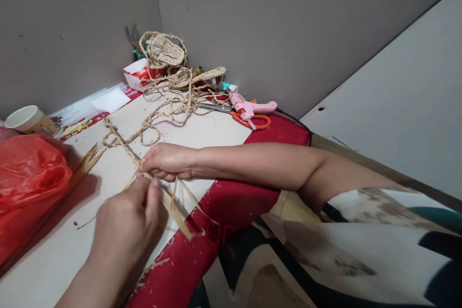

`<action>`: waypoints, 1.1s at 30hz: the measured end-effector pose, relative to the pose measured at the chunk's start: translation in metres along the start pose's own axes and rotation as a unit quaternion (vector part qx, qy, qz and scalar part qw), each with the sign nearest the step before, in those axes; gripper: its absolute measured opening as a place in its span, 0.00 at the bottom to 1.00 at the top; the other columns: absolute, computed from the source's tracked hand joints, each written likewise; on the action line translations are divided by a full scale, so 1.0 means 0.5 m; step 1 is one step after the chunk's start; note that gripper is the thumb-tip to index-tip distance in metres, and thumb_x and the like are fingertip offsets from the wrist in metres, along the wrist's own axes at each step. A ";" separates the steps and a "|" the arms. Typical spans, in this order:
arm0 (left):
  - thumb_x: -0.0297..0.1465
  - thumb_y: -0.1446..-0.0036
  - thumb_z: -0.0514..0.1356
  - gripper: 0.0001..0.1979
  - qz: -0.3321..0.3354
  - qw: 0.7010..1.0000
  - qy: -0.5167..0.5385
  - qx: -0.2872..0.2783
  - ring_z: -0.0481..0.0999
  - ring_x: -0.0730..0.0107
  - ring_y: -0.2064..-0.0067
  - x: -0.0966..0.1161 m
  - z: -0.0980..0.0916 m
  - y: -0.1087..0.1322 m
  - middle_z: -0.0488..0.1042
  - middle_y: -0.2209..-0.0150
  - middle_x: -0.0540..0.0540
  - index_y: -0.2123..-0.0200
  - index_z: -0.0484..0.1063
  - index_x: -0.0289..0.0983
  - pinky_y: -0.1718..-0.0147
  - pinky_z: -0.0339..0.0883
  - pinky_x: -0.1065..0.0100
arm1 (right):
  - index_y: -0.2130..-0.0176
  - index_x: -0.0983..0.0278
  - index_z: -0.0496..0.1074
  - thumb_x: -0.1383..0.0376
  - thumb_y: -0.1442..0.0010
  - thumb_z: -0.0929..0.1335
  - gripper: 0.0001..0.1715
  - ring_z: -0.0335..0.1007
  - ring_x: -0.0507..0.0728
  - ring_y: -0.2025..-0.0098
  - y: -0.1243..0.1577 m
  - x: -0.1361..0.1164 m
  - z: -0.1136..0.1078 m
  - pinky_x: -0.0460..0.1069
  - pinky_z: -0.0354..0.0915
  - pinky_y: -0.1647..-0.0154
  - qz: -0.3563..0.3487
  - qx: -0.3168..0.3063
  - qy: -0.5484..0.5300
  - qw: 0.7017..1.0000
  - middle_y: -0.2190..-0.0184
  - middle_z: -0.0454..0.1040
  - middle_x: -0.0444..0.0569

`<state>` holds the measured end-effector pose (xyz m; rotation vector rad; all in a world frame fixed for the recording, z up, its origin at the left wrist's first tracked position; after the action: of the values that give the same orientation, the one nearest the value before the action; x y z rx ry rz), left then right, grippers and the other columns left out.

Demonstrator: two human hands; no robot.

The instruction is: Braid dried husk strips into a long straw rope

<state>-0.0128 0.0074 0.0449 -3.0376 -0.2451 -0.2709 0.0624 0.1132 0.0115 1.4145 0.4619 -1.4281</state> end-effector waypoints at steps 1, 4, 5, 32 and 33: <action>0.39 0.41 0.49 0.15 -0.014 0.997 0.041 0.063 0.68 0.67 0.76 -0.009 -0.015 -0.005 0.70 0.77 0.47 0.68 0.71 0.38 0.75 0.55 0.68 | 0.76 0.69 0.63 0.71 0.46 0.64 0.08 0.37 0.42 0.89 -0.001 0.000 -0.002 0.38 0.37 0.91 0.007 -0.011 -0.010 1.000 0.93 0.47 0.33; 0.37 0.45 0.55 0.12 -0.096 0.958 0.230 0.144 0.72 0.66 0.65 -0.047 -0.029 -0.028 0.74 0.65 0.45 0.61 0.72 0.37 0.65 0.61 0.69 | 0.73 0.70 0.66 0.70 0.44 0.63 0.07 0.35 0.42 0.89 -0.006 0.000 -0.008 0.38 0.36 0.90 0.015 -0.050 -0.040 0.998 0.91 0.45 0.32; 0.37 0.47 0.58 0.14 -0.129 0.931 0.327 0.097 0.72 0.66 0.65 -0.058 -0.018 -0.038 0.74 0.65 0.46 0.59 0.71 0.37 0.65 0.63 0.69 | 0.73 0.70 0.67 0.70 0.44 0.63 0.07 0.35 0.42 0.89 -0.007 -0.001 -0.010 0.37 0.35 0.90 0.015 -0.062 -0.046 0.997 0.91 0.45 0.31; 0.34 0.50 0.62 0.10 -0.251 0.729 0.630 -0.098 0.45 0.84 0.83 -0.060 0.053 -0.062 0.48 0.82 0.58 0.75 0.66 0.35 0.87 0.40 0.82 | 0.77 0.70 0.68 0.72 0.45 0.62 0.12 0.59 0.46 0.75 -0.012 -0.034 -0.038 0.42 0.55 0.73 -0.158 -0.060 0.274 0.947 0.80 0.66 0.43; 0.34 0.51 0.63 0.11 -0.260 0.722 0.633 -0.107 0.44 0.85 0.83 -0.058 0.052 -0.063 0.48 0.83 0.58 0.76 0.65 0.35 0.88 0.40 0.82 | 0.76 0.70 0.69 0.71 0.44 0.62 0.11 0.58 0.47 0.75 -0.008 -0.039 -0.037 0.42 0.55 0.73 -0.152 -0.048 0.325 0.932 0.80 0.65 0.43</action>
<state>-0.0417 0.0365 0.0162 -2.0859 -0.9087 -2.3047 0.0642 0.1375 0.0231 1.7767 1.1999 -1.1151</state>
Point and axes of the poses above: each hand's wrist, its own y-axis away from the middle knuckle, its own z-axis out of the palm, x = y × z, the point moved 3 cm from there along -y, towards the middle knuckle
